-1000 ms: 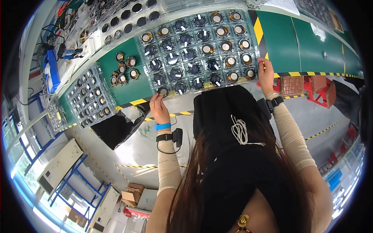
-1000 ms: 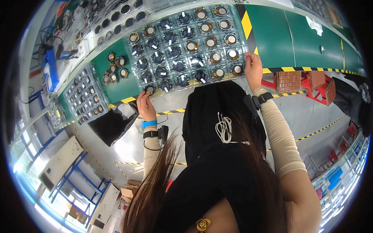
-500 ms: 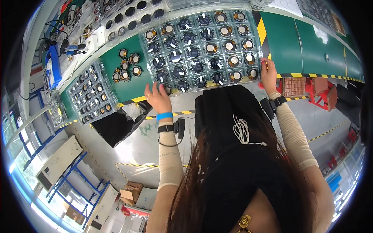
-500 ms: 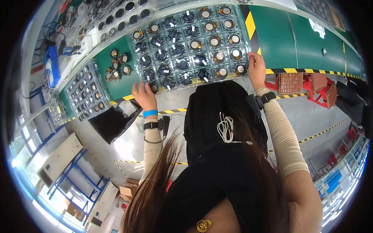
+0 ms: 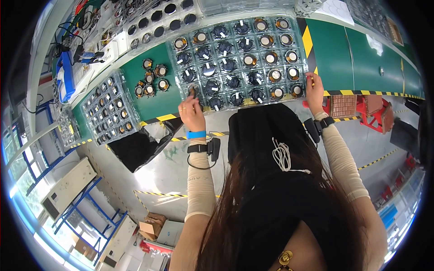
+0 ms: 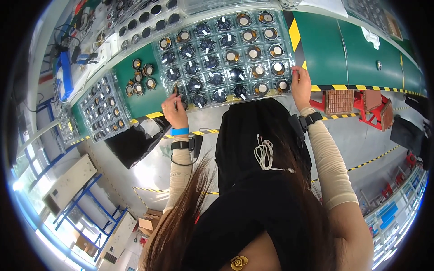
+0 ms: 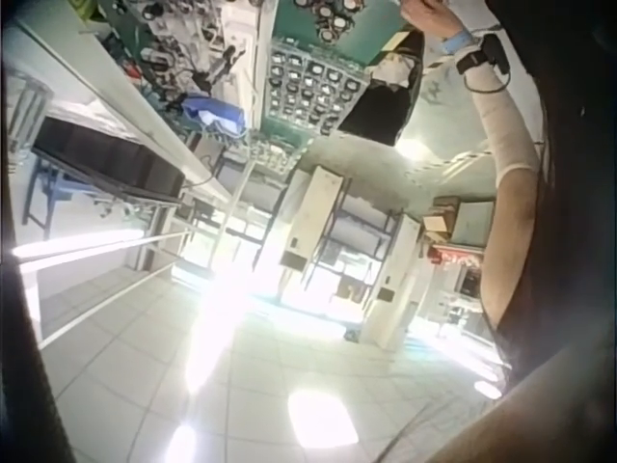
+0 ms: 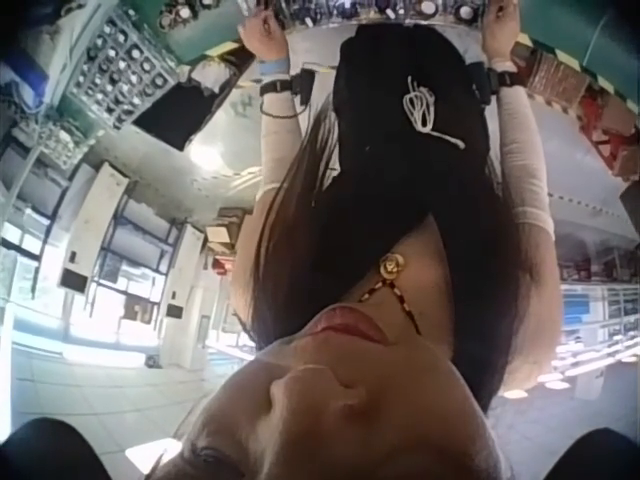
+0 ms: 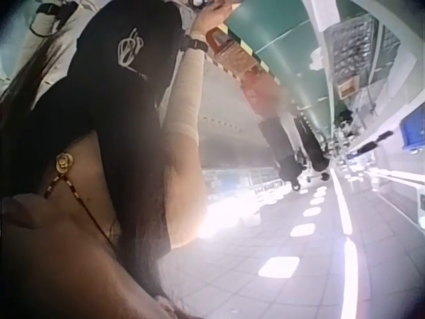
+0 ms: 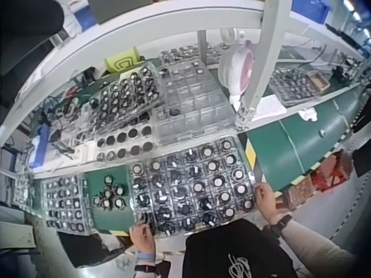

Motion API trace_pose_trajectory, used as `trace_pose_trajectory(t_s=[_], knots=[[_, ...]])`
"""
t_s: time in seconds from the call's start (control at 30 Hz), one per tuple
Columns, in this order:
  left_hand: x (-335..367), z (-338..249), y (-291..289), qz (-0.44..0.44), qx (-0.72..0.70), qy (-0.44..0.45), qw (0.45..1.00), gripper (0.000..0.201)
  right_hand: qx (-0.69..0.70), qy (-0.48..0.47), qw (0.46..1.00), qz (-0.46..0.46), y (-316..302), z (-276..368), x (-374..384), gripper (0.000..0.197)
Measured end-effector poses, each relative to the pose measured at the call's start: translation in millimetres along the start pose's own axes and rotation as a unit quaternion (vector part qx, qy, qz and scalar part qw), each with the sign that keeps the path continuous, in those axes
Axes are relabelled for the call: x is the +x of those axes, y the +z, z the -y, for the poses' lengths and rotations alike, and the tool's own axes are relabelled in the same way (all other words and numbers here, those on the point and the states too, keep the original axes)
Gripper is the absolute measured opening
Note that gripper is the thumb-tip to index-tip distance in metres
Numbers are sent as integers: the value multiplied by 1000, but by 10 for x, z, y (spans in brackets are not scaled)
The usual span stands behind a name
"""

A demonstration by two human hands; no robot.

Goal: The person moves a tray of watch components, transfers the components onto the workbench, and then presses a white circular component into each watch case using a wooden stick.

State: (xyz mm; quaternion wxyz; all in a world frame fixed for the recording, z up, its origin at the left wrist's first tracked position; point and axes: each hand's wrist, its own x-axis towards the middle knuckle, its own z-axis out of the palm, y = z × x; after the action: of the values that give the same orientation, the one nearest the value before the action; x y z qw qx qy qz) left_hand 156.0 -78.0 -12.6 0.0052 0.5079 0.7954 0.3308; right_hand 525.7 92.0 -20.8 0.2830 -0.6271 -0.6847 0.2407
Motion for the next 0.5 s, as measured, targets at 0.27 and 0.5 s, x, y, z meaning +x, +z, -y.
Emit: trace_pose_trajectory(t_s=[0.27, 0.5], knots=[[-156, 146, -101, -18, -35, 7, 999, 11, -7, 6, 1000, -1, 17, 56, 5, 12], [-202, 110, -91, -16, -70, -103, 992, 9, 171, 7, 985, 15, -321, 1039, 18, 14]])
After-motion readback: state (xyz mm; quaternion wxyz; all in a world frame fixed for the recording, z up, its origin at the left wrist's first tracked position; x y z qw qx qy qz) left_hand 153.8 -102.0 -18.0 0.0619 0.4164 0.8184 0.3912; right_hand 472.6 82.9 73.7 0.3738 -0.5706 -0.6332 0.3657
